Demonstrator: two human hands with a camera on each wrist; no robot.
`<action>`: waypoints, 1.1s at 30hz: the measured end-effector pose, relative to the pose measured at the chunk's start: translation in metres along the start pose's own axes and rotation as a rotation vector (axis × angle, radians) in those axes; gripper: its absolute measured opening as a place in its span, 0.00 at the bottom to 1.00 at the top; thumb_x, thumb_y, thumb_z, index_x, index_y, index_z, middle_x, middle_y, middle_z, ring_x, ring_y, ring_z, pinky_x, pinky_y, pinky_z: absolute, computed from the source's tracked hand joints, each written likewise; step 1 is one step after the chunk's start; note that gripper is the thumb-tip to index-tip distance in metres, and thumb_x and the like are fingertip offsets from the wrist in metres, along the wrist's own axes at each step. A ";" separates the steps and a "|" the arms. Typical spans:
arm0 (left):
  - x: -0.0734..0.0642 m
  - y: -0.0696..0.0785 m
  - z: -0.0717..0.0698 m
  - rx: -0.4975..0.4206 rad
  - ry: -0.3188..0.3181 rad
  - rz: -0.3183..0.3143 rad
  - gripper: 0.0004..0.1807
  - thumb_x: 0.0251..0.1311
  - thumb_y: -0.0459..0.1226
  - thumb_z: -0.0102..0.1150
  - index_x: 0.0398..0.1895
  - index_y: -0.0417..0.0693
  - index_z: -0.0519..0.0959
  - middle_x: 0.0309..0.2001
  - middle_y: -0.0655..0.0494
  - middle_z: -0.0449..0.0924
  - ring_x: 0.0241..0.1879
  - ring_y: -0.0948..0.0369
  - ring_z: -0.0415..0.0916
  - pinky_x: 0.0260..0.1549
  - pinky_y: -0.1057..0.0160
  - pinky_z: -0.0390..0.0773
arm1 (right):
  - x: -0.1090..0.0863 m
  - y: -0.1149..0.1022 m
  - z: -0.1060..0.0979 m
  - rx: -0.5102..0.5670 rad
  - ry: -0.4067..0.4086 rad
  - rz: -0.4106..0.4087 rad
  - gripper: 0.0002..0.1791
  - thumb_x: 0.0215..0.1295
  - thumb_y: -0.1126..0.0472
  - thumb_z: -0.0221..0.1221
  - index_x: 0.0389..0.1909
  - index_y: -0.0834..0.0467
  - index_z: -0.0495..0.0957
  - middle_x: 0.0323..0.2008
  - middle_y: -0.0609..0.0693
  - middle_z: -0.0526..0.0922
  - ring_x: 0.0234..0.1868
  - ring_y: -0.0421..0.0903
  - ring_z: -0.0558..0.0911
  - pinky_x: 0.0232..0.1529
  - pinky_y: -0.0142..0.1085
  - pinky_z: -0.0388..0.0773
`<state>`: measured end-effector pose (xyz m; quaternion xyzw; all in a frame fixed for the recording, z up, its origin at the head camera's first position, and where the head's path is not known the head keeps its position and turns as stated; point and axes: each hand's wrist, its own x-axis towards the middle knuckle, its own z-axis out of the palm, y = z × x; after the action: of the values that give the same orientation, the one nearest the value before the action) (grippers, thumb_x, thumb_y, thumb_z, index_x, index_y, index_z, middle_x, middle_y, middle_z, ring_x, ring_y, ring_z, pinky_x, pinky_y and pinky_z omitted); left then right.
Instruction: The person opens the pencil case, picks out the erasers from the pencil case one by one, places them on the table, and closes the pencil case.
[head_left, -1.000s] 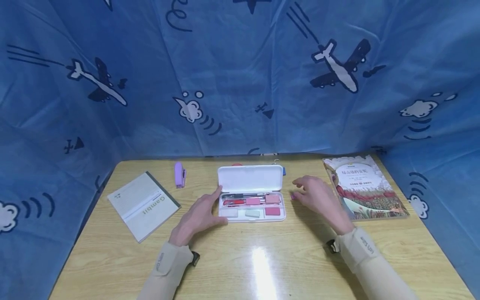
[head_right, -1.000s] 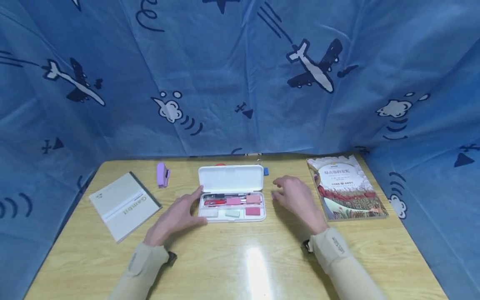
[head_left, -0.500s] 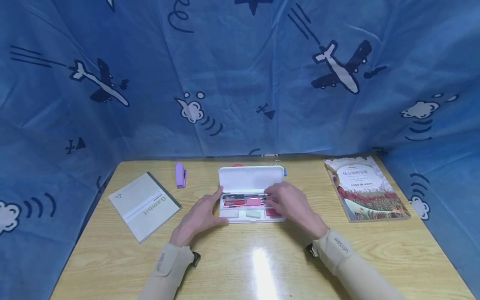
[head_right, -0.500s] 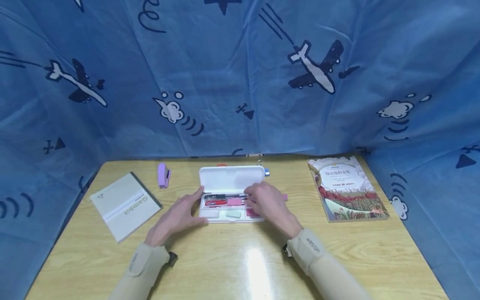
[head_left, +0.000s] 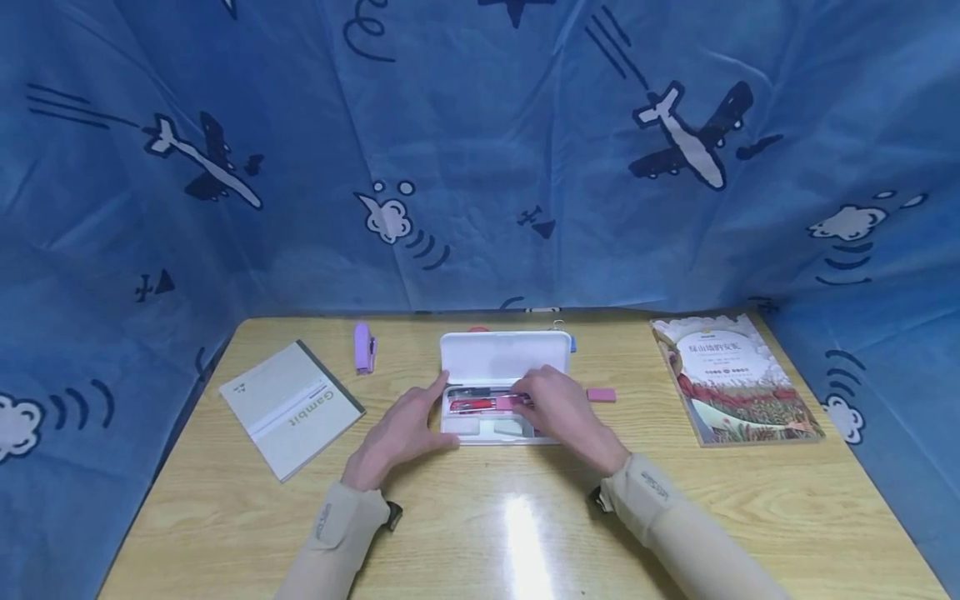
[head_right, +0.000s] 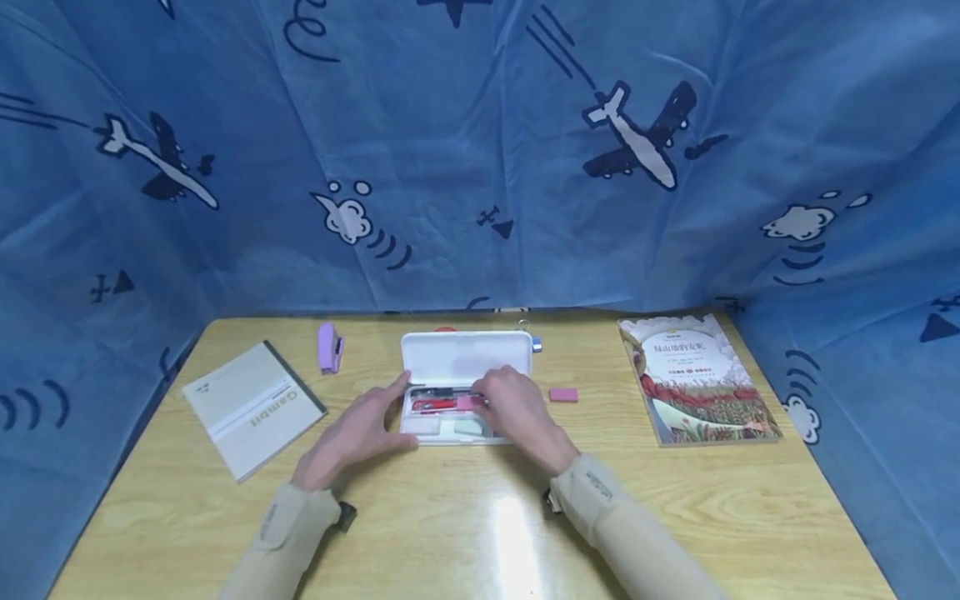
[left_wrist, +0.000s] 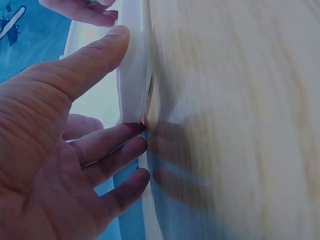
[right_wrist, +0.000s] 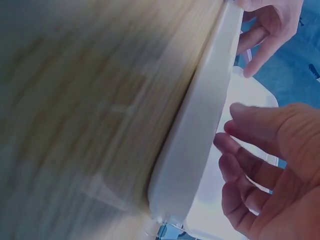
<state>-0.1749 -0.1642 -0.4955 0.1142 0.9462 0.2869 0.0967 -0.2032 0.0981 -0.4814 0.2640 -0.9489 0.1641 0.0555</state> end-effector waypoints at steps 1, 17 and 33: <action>0.000 0.000 0.000 0.001 0.000 -0.003 0.59 0.50 0.50 0.78 0.82 0.57 0.51 0.66 0.42 0.74 0.64 0.51 0.72 0.68 0.49 0.73 | 0.001 -0.001 0.000 -0.007 -0.004 0.007 0.07 0.59 0.61 0.70 0.38 0.51 0.90 0.34 0.46 0.88 0.37 0.46 0.81 0.37 0.40 0.81; 0.001 0.000 0.000 0.010 0.002 -0.007 0.60 0.50 0.50 0.78 0.82 0.56 0.51 0.63 0.42 0.76 0.61 0.52 0.74 0.65 0.50 0.75 | 0.010 -0.005 0.005 0.003 -0.031 0.056 0.07 0.54 0.69 0.70 0.27 0.53 0.85 0.27 0.47 0.83 0.32 0.45 0.80 0.34 0.38 0.81; 0.001 0.002 0.000 0.007 0.000 -0.020 0.60 0.50 0.51 0.78 0.82 0.57 0.51 0.64 0.42 0.75 0.61 0.52 0.74 0.65 0.50 0.75 | 0.002 0.019 -0.022 0.134 -0.026 0.103 0.06 0.55 0.68 0.69 0.27 0.53 0.85 0.28 0.47 0.87 0.29 0.43 0.81 0.32 0.39 0.79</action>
<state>-0.1759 -0.1622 -0.4948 0.1051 0.9482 0.2828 0.0994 -0.2147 0.1200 -0.4656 0.2202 -0.9487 0.2262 0.0167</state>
